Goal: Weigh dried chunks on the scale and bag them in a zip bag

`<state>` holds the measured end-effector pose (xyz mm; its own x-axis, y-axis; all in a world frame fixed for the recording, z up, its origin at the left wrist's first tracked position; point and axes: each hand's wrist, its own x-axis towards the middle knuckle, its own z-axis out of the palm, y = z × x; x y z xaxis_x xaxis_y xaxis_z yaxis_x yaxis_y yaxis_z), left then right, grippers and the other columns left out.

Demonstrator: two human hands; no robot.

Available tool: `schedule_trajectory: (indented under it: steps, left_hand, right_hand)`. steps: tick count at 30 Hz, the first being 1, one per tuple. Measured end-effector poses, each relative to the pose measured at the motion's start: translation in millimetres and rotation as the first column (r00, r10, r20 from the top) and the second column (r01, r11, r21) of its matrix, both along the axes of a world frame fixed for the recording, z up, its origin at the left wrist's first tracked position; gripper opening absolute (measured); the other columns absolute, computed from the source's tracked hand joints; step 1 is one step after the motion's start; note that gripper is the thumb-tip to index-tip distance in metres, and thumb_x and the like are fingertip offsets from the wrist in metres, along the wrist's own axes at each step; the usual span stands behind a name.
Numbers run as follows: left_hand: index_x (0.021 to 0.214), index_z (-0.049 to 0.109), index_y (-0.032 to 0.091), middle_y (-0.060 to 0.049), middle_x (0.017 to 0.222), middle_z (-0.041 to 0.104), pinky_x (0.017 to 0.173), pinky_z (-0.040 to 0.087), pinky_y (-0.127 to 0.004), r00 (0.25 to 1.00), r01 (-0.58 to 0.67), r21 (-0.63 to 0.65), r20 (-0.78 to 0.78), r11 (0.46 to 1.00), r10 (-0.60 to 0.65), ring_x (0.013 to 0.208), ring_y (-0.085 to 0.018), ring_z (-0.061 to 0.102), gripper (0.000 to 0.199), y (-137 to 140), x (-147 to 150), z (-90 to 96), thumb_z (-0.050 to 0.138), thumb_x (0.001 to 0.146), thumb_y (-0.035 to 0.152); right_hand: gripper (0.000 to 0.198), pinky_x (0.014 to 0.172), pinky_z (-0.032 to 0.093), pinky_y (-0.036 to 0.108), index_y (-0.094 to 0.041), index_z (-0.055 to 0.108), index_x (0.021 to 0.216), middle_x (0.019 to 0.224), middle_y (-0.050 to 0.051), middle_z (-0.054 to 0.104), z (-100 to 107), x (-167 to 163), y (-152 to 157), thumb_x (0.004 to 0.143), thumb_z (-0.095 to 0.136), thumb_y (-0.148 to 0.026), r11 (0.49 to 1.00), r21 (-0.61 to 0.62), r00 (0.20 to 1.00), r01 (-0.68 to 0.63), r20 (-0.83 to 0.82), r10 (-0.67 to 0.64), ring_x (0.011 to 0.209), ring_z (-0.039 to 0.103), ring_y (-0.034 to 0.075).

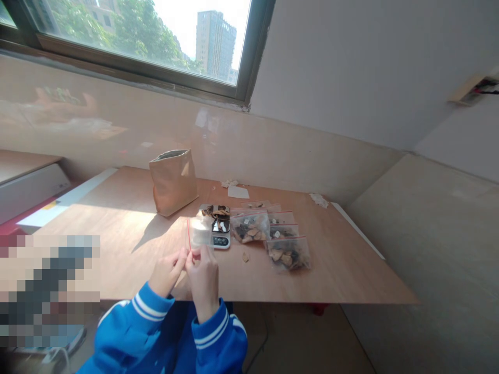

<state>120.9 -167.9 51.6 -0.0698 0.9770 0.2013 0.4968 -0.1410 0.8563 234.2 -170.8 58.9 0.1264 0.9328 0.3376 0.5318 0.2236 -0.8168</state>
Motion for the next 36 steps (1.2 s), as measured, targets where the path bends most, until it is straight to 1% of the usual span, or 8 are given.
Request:
schedule_trajectory:
  steps: [4,9,12,15,17,22,30,36]
  left_hand:
    - [0.055,0.063,0.02,-0.002,0.05,0.064,0.054,0.047,-0.025,0.996,-0.09,-0.044,0.004,0.995,0.09,0.046,-0.014,0.058,0.049,8,-25,11.9,0.034,0.086,0.044]
    - [0.043,0.05,0.021,0.002,0.038,0.051,0.049,0.037,-0.022,0.981,-0.162,0.023,-0.105,0.986,0.164,0.039,-0.011,0.048,0.047,18,-38,31.8,0.04,0.082,0.044]
    - [0.043,0.051,0.02,0.001,0.039,0.052,0.048,0.033,-0.023,0.968,-0.21,-0.004,-0.139,0.978,0.207,0.043,-0.012,0.048,0.044,28,-35,43.9,0.045,0.078,0.046]
    - [0.043,0.052,0.02,0.0,0.042,0.054,0.05,0.032,-0.024,0.971,-0.194,-0.056,-0.155,0.979,0.184,0.046,-0.014,0.049,0.042,42,-33,52.7,0.046,0.076,0.044]
    - [0.042,0.052,0.02,-0.001,0.043,0.055,0.05,0.031,-0.024,0.974,-0.183,-0.059,-0.146,0.981,0.172,0.047,-0.015,0.05,0.043,54,-32,53.7,0.045,0.077,0.044]
    - [0.042,0.049,0.02,0.0,0.042,0.053,0.051,0.03,-0.024,0.977,-0.208,-0.057,-0.068,0.976,0.204,0.047,-0.014,0.05,0.045,83,-23,35.7,0.043,0.08,0.044]
    - [0.041,0.044,0.02,0.002,0.039,0.045,0.051,0.036,-0.023,0.956,-0.245,0.114,0.19,0.963,0.221,0.044,-0.011,0.044,0.051,96,-15,-26.0,0.04,0.084,0.047]
    - [0.039,0.044,0.021,0.0,0.039,0.048,0.051,0.039,-0.024,0.955,-0.24,0.144,0.21,0.96,0.208,0.044,-0.012,0.046,0.051,88,-16,-31.5,0.039,0.084,0.046]
  right_hand:
    - [0.011,0.06,0.046,0.028,-0.022,0.051,0.068,0.062,0.001,0.062,1,32,20,0.074,0.06,-0.024,0.974,-0.034,0.958,0.225,-0.173,-0.228,0.06,0.059,0.018]
    - [0.017,0.063,0.051,0.028,-0.019,0.054,0.072,0.069,0.002,0.062,-1,55,47,0.077,0.06,-0.033,0.998,-0.039,0.964,-0.05,-0.264,0.038,0.067,0.061,0.017]
    - [0.025,0.082,0.052,0.035,-0.017,0.06,0.099,0.105,0.012,0.062,-10,54,66,0.085,0.052,-0.036,0.993,0.068,0.99,-0.094,-0.104,0.101,0.098,0.061,0.021]
    - [0.039,0.104,0.039,0.046,-0.018,0.052,0.123,0.134,0.017,0.046,-22,53,91,0.088,0.05,-0.034,0.985,0.167,0.984,-0.041,0.179,0.01,0.13,0.041,0.027]
    - [0.048,0.108,0.033,0.05,-0.021,0.046,0.132,0.142,0.017,0.038,-29,52,107,0.088,0.052,-0.037,0.989,0.141,0.94,-0.042,0.342,-0.009,0.136,0.032,0.03]
    - [0.06,0.106,0.034,0.05,-0.018,0.042,0.138,0.146,0.019,0.036,-45,45,135,0.087,0.053,-0.048,0.996,0.076,0.842,-0.048,0.539,0.0,0.136,0.032,0.033]
    - [0.038,0.094,0.04,0.044,-0.022,0.058,0.119,0.123,0.014,0.053,-51,48,147,0.09,0.051,-0.045,0.993,0.115,0.797,-0.026,0.602,-0.048,0.114,0.048,0.03]
    - [0.026,0.087,0.043,0.04,-0.018,0.061,0.109,0.105,0.013,0.058,-45,53,160,0.091,0.049,-0.034,0.989,0.1,0.723,-0.108,0.691,0.009,0.1,0.051,0.028]
